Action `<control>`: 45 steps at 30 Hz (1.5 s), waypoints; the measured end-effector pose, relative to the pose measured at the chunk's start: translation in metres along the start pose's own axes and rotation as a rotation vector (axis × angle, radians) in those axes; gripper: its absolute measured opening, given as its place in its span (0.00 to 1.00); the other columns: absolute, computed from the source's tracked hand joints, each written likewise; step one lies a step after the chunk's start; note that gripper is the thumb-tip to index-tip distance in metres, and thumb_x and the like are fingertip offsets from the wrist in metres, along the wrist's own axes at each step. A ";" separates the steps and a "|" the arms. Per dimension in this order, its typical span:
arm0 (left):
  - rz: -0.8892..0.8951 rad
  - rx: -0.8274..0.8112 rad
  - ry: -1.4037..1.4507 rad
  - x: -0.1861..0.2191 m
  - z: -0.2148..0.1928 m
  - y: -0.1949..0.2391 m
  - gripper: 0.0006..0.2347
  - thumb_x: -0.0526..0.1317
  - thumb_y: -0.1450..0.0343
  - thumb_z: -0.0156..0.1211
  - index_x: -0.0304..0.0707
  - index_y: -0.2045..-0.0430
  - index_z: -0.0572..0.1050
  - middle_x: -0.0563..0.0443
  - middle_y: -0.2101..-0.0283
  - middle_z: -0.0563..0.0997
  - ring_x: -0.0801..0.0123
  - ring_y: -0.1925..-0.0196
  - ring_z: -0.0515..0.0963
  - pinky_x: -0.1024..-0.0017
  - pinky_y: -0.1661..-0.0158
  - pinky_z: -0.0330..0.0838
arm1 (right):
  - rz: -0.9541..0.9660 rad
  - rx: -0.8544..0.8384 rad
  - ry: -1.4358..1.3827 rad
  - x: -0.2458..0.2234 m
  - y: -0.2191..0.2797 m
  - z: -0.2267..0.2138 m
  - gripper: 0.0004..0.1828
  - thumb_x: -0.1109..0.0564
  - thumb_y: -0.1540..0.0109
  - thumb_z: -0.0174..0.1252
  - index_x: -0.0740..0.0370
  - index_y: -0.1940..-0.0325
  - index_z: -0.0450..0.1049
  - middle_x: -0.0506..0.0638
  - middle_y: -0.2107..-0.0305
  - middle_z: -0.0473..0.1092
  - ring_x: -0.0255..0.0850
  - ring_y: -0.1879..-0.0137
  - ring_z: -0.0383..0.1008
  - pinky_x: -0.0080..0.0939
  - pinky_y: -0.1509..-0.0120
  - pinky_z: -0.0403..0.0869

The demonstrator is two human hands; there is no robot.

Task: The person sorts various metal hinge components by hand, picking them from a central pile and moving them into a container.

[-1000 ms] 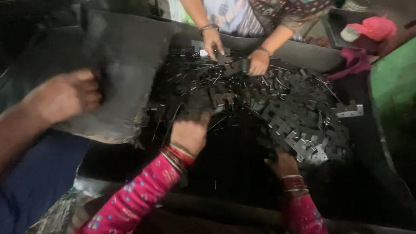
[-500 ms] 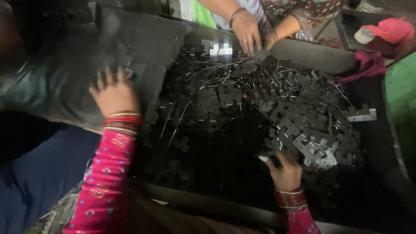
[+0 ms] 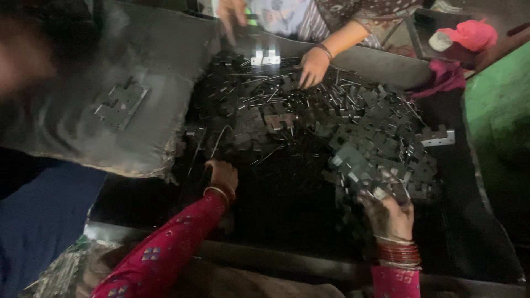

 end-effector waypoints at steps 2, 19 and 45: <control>0.002 0.039 -0.014 -0.001 -0.001 -0.009 0.15 0.45 0.26 0.51 0.44 0.49 0.77 0.43 0.46 0.79 0.44 0.43 0.76 0.33 0.48 0.64 | -0.031 -0.167 -0.124 0.001 0.004 0.007 0.28 0.63 0.44 0.61 0.63 0.39 0.73 0.58 0.58 0.75 0.49 0.52 0.79 0.57 0.45 0.79; 1.037 -0.332 2.145 -0.051 -0.176 0.076 0.27 0.48 0.30 0.67 0.32 0.40 0.67 0.38 0.42 0.77 0.55 0.39 0.78 0.56 0.36 0.73 | -0.642 -0.721 1.712 0.150 -0.011 0.127 0.10 0.55 0.43 0.64 0.56 0.58 0.81 0.58 0.63 0.74 0.56 0.54 0.78 0.54 0.55 0.74; 0.204 0.699 1.483 0.058 -0.156 0.121 0.16 0.33 0.32 0.62 0.29 0.49 0.77 0.32 0.57 0.84 0.44 0.56 0.85 0.60 0.55 0.79 | 0.203 -0.116 0.266 0.169 0.021 0.049 0.28 0.42 0.30 0.52 0.69 0.41 0.77 0.49 0.51 0.77 0.38 0.46 0.75 0.39 0.40 0.72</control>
Point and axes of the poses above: each hand's wrist, its own y-axis away from the middle knuckle, its own z-axis out of the palm, x = y × z, the point moved 8 cm from there along -y, towards the middle knuckle
